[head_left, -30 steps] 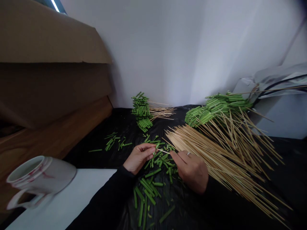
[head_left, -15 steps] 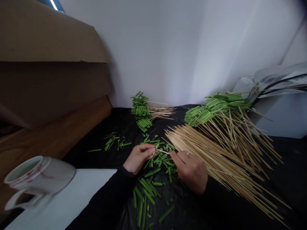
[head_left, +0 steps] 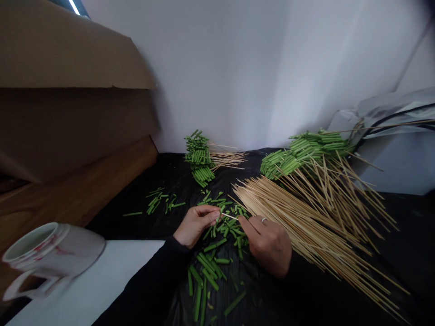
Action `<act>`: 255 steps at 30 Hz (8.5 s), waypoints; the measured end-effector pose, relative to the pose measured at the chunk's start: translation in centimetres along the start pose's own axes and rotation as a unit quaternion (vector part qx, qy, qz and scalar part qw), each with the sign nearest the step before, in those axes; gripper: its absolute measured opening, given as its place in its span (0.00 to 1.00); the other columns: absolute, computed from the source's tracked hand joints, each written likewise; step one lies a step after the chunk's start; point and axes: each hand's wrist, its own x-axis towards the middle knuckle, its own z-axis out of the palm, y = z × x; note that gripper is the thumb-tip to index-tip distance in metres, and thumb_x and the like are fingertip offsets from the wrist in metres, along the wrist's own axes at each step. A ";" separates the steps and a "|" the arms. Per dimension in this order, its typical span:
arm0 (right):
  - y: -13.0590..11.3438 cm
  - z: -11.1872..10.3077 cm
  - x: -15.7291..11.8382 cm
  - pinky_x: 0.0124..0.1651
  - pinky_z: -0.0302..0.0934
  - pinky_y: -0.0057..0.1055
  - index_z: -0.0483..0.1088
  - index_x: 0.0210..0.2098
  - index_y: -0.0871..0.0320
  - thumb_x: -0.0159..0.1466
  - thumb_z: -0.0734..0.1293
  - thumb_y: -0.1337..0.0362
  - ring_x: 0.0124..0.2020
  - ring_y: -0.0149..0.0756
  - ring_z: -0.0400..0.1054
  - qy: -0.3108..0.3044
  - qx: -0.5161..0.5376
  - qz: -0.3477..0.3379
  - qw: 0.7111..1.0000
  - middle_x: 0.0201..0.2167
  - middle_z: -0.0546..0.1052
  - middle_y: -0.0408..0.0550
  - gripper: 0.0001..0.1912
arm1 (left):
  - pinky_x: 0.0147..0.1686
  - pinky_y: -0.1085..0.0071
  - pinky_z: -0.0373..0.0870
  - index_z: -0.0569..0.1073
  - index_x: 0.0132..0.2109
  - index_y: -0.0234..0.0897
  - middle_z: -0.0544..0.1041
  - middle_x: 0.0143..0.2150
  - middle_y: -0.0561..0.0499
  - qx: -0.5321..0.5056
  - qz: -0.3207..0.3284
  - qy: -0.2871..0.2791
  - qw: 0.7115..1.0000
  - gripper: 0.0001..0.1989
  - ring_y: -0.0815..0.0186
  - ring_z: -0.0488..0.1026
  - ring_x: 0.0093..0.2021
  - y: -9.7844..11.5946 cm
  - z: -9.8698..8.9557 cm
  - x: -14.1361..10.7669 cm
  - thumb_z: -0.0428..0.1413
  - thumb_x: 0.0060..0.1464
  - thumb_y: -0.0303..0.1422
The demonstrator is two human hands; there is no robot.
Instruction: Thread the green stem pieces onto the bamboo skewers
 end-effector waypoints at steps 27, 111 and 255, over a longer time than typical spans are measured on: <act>-0.3 0.2 0.2 0.28 0.46 0.33 0.71 0.46 0.64 0.65 0.56 0.72 0.25 0.33 0.60 0.005 -0.013 0.025 1.000 0.26 0.70 0.48 0.15 | 0.29 0.80 0.68 0.79 0.34 0.33 0.78 0.29 0.49 -0.055 -0.007 -0.034 0.998 0.13 0.73 0.72 0.28 0.4 0.7 -0.6 0.69 0.39 0.34; 1.5 -0.1 0.5 0.28 0.47 0.32 0.72 0.42 0.60 0.65 0.57 0.71 0.25 0.30 0.61 -0.029 0.044 0.110 0.993 0.26 0.71 0.45 0.13 | 0.42 0.66 0.60 0.79 0.29 0.41 0.74 0.31 0.48 0.497 0.255 0.002 0.829 0.03 0.59 0.69 0.37 -0.6 0.0 0.7 0.61 0.48 0.33; -0.1 -0.3 0.0 0.30 0.50 0.31 0.72 0.44 0.60 0.65 0.56 0.71 0.27 0.31 0.64 -0.036 0.095 0.104 0.989 0.27 0.72 0.45 0.15 | 0.26 0.82 0.67 0.79 0.39 0.29 0.74 0.28 0.51 -0.175 -0.029 -0.020 0.984 0.14 0.75 0.69 0.27 0.7 -0.3 0.1 0.67 0.43 0.28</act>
